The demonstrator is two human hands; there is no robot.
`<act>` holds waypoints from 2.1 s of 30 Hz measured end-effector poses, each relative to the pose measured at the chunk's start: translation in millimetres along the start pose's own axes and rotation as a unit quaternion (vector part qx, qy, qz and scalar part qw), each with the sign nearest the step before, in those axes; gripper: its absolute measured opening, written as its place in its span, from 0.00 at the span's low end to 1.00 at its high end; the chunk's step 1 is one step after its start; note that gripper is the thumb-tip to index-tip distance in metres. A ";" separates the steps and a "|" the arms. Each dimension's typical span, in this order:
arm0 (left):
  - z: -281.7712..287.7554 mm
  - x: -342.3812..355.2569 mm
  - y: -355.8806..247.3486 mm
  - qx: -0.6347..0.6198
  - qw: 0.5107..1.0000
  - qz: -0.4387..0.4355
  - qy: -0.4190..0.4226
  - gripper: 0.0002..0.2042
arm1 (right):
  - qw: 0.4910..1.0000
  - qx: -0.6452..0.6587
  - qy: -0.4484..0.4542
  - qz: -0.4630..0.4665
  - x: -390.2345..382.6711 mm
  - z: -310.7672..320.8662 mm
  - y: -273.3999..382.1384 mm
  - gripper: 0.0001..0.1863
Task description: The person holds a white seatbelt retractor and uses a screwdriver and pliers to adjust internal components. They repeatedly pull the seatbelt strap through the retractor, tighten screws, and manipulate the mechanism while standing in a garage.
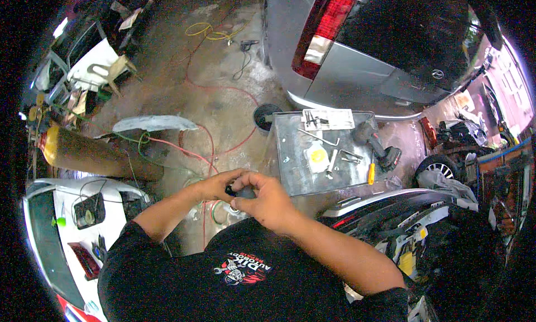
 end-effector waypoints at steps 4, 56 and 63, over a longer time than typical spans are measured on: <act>-7.7 -14.5 27.2 0.097 0.994 0.015 0.039 0.46 | 0.986 -0.154 0.053 -0.028 27.5 6.7 -33.5 0.29; 35.9 -50.3 18.3 -0.442 0.892 0.093 -0.014 0.61 | 0.528 -0.752 0.105 0.380 11.8 -24.1 246.8 0.08; 29.8 -51.5 -49.3 -0.429 0.902 0.038 -0.023 0.60 | 0.469 -0.798 0.070 0.371 16.0 -20.1 288.2 0.07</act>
Point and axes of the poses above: each hand's wrist, its own x-axis towards the middle knuckle, its own z-axis out of the back of the hand, y = z × x, the point moved 4 cm from there along x, towards the middle knuckle, and after that the axes turned 4 degrees about -y, right-handed, at the moved point
